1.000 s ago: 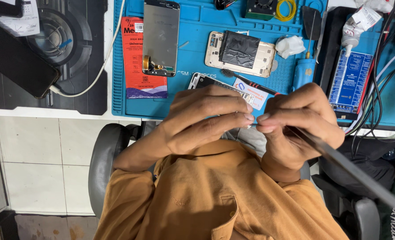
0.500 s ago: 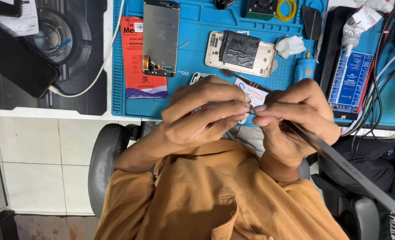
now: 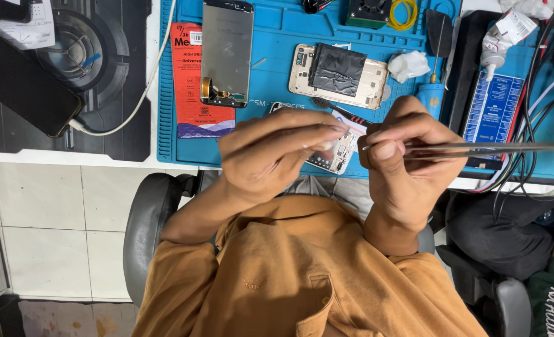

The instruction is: The person disassembles a white smartphone using a screwdriver and tweezers, removes the back cover and internal components, and prepares a new screen assembly. The person handles the phone chassis, screws, and screen parts on a blue work mat.

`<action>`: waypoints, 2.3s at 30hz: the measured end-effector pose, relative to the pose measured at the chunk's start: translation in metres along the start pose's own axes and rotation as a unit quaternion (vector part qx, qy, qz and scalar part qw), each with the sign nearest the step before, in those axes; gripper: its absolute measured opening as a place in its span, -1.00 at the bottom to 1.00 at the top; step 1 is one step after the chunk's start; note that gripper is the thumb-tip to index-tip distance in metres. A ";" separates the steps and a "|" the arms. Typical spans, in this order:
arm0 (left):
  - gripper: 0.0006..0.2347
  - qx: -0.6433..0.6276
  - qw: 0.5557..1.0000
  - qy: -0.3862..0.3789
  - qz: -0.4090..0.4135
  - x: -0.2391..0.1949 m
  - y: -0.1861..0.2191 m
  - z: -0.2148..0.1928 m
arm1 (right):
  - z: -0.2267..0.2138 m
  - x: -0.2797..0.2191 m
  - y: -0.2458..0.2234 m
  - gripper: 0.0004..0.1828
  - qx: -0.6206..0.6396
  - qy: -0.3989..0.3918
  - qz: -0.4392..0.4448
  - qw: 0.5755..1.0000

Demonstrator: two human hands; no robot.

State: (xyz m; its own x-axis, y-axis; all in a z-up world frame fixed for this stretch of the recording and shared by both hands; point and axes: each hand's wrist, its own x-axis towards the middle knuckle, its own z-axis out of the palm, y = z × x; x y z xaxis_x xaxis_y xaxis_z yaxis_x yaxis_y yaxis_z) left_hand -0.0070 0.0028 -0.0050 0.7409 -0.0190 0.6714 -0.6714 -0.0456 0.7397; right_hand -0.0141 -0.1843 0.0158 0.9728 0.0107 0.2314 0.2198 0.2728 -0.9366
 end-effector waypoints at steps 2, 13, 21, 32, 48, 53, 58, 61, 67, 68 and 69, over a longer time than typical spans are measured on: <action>-0.84 -0.015 0.999 -0.012 -0.047 -0.006 0.003 -0.006 | -0.001 0.000 0.000 -0.67 0.014 -0.001 0.004 1.000; -0.93 -0.045 0.994 0.052 -0.089 -0.004 -0.005 -0.016 | 0.005 -0.008 0.000 -0.63 0.032 0.007 -0.006 0.999; -0.84 -0.077 0.995 -0.009 -0.056 -0.004 -0.009 -0.018 | 0.004 -0.007 0.002 -0.63 0.028 0.009 -0.028 0.999; -0.85 -0.123 0.985 0.031 -0.120 -0.020 -0.019 -0.023 | 0.001 0.000 0.011 -0.80 -0.035 -0.008 0.001 0.999; -0.80 -0.049 0.974 0.098 -0.200 -0.004 -0.060 -0.066 | 0.011 0.044 0.034 -0.89 -0.118 -0.023 0.105 0.987; -0.72 -0.076 0.978 0.079 -0.176 -0.003 -0.076 -0.086 | 0.012 0.060 0.049 -0.86 -0.201 -0.060 0.085 0.974; -0.75 -0.095 0.988 0.042 -0.115 -0.001 -0.075 -0.090 | 0.017 0.080 0.077 -0.93 -0.339 -0.168 0.079 0.922; -0.75 -0.098 0.988 0.052 -0.107 -0.004 -0.072 -0.098 | 0.027 0.090 0.101 -0.97 -0.406 -0.255 0.078 0.874; -0.71 -0.077 0.967 0.143 -0.197 -0.018 -0.078 -0.119 | 0.038 0.087 0.132 -0.90 -0.451 -0.302 0.035 0.839; -0.69 -0.081 0.960 0.156 -0.215 -0.020 -0.082 -0.123 | 0.039 0.086 0.134 -0.89 -0.447 -0.301 0.028 0.842; -0.69 -0.084 0.961 0.155 -0.212 -0.021 -0.085 -0.125 | 0.039 0.086 0.135 -0.90 -0.458 -0.297 0.026 0.838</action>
State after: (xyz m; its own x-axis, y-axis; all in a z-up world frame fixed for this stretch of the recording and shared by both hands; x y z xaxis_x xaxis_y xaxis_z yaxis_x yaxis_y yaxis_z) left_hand 0.0323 0.1315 -0.0757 0.9252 0.2660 0.2708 -0.3234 0.1787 0.9292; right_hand 0.0959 -0.1093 -0.0802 0.8349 0.5501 0.0195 0.4066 -0.5924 -0.6955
